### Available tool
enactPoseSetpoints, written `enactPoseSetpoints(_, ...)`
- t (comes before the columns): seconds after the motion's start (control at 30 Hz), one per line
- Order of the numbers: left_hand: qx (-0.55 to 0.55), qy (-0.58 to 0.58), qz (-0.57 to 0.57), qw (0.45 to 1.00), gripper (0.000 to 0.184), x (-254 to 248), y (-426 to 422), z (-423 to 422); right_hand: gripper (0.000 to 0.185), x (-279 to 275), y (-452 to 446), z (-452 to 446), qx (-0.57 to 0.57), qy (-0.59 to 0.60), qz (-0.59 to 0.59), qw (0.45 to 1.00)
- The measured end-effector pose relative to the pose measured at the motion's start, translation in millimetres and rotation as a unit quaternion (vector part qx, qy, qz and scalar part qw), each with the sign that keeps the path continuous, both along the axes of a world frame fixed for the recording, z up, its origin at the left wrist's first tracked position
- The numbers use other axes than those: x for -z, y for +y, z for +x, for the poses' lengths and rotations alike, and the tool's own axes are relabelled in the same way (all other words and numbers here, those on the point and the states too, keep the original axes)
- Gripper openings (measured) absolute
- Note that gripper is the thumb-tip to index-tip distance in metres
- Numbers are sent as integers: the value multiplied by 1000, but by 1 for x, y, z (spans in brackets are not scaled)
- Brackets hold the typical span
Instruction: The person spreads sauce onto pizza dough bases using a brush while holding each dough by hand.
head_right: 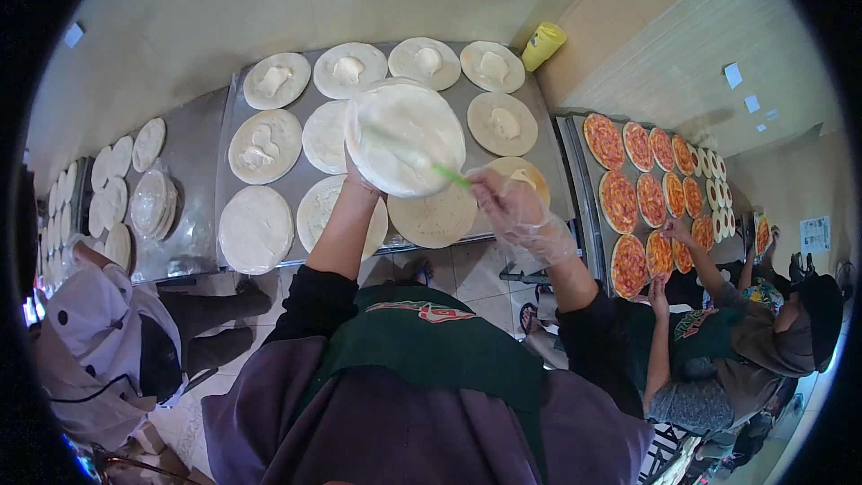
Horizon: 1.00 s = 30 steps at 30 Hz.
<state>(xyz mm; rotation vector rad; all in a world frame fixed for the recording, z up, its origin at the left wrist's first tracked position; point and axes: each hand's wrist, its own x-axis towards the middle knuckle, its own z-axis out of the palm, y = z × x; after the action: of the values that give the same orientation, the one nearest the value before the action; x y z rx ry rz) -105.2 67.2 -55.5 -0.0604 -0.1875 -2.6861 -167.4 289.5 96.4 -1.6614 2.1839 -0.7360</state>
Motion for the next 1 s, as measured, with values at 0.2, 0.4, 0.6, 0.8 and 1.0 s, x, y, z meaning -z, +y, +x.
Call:
enactPoseSetpoints(0.2,-16,36,18,999,57,-25,8,7,12,53,8,-24,262,18,-67,963)
enactPoseSetpoints(0.4,-15,124,42,991,54,-24,10,-9,13,56,-1,17,195,-13,-70,978)
enactPoseSetpoints(0.6,-60,-60,24,996,57,-27,13,-15,12,54,-2,47,97,-20,-128,987)
enactPoseSetpoints(0.8,-95,-106,16,990,61,-18,17,-17,17,37,-2,63,76,92,-65,991)
enactPoseSetpoints(1.0,-147,-9,-17,989,58,-8,14,-24,12,28,-15,60,85,22,-108,990)
